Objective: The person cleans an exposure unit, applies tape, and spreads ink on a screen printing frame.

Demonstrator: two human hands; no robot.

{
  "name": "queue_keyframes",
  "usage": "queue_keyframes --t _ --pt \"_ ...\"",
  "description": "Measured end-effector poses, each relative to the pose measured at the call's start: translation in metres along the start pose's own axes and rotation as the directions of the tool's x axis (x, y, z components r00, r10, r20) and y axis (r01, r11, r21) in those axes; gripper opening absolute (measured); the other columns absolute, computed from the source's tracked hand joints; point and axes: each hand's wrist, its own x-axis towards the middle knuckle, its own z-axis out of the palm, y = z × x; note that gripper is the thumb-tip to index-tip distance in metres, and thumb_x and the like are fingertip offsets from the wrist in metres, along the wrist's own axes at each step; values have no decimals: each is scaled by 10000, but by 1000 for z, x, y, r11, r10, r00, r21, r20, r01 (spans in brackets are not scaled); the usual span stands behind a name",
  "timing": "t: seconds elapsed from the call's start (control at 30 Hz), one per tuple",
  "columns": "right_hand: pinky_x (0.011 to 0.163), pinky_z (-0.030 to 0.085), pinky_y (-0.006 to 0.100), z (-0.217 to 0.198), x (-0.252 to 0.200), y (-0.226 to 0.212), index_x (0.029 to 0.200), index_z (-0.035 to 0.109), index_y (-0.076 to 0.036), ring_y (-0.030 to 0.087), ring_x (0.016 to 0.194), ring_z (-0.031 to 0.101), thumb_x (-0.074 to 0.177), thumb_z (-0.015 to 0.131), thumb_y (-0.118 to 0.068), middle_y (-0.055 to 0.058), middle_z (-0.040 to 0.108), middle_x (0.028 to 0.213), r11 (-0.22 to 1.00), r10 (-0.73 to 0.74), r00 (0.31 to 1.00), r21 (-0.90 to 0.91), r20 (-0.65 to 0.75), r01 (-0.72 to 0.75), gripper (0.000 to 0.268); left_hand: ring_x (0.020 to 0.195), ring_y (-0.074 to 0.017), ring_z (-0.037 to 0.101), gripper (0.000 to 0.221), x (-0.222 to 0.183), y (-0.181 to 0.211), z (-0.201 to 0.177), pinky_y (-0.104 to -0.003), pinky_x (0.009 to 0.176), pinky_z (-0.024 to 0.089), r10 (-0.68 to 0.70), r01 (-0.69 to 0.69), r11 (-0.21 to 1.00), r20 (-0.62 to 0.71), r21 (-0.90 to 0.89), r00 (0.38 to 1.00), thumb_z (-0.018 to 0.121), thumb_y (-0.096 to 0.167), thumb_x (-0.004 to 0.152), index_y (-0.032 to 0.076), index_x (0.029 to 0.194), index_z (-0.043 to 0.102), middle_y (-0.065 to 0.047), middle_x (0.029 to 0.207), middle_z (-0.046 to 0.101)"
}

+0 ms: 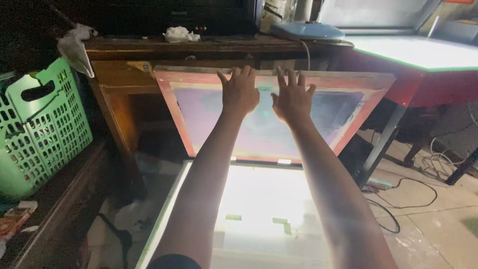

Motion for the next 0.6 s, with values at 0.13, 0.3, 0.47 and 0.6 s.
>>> queue_keyframes --t 0.13,0.3,0.47,0.6 --pt "1006 403 641 -29 -32 -10 1489 522 -267 342 1339 428 1042 553 -412 93 509 1401 1000 24 993 1 -111 -24 471 1099 -265 637 260 -40 15 -40 -634 904 533 124 -102 987 -193 121 973 676 267 963 145 1192 666 -19 1137 656" --pt "967 413 657 -33 -111 -17 1293 701 -184 398 1305 502 1023 660 -324 149 574 1297 995 0 977 99 -213 22 307 1074 -275 648 221 -117 19 -39 -598 869 622 146 -122 987 -254 107 956 749 242 939 114 1108 687 -5 1126 597" --pt "1053 254 487 -17 -231 -29 1339 676 -200 291 1267 541 914 906 -172 37 654 1306 986 -63 862 99 -504 130 484 863 -268 604 369 -244 26 -43 -517 951 535 279 -148 943 -466 298 840 776 44 861 188 1184 670 9 966 649" --pt "1028 294 550 8 -336 -39 1266 701 -141 329 1227 585 945 914 -190 60 662 1266 979 -45 901 161 -431 126 389 855 -270 600 300 -344 33 -12 -470 889 541 286 -197 954 -500 225 817 809 3 867 153 1109 716 -31 969 650"
